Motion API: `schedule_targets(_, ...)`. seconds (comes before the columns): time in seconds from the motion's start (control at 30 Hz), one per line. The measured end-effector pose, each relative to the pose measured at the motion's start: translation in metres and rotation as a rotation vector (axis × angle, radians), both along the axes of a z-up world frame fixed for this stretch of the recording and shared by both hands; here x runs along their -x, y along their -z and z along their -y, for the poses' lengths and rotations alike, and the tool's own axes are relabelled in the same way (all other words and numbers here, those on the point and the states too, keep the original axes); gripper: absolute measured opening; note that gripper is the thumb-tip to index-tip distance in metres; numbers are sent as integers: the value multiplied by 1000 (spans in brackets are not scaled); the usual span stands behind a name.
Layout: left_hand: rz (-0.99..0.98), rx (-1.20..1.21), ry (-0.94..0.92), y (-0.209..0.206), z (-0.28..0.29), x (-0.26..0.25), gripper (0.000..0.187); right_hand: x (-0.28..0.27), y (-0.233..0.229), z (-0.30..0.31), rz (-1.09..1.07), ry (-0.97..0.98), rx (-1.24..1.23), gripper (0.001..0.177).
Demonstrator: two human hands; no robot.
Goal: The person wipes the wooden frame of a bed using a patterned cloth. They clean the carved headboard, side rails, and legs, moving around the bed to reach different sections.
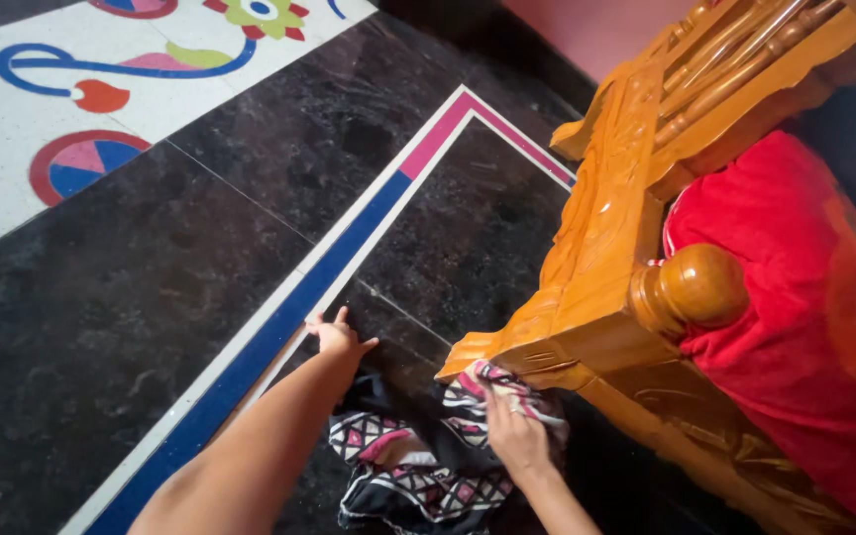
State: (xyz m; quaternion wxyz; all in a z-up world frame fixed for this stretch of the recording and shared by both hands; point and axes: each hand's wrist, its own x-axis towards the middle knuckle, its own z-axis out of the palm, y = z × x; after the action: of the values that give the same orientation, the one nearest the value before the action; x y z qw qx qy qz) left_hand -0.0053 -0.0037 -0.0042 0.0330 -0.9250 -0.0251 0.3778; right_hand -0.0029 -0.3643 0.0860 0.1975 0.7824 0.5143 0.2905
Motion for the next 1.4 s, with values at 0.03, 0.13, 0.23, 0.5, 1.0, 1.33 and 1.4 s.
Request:
schedule_targets(0.03, -2, 7, 7, -4, 0, 4, 85, -1, -2, -3, 23, 3, 28, 48)
schedule_targets(0.13, -50, 6, 27, -35, 2, 20, 113, 5, 5, -8, 24, 1, 56, 52)
schedule_targets(0.23, -28, -34, 62, -73, 0, 35, 137, 7, 27, -15, -48, -24, 35, 47)
schedule_targets(0.5, -21, -52, 120, -88, 6, 46, 139, 5, 57, -14, -352, 73, 98, 33)
schedule_targets(1.0, 44, -81, 269, -81, -5, 73, 128, -3, 68, 6, -167, 115, -29, 37)
schedule_targets(1.33, 13, -53, 311, -78, -7, 96, 118, 3, 42, 4, -119, -85, -102, 39)
schedule_targets(1.4, -1, -40, 301, -88, -9, 100, 115, -3, 31, 5, -63, 78, -115, 30)
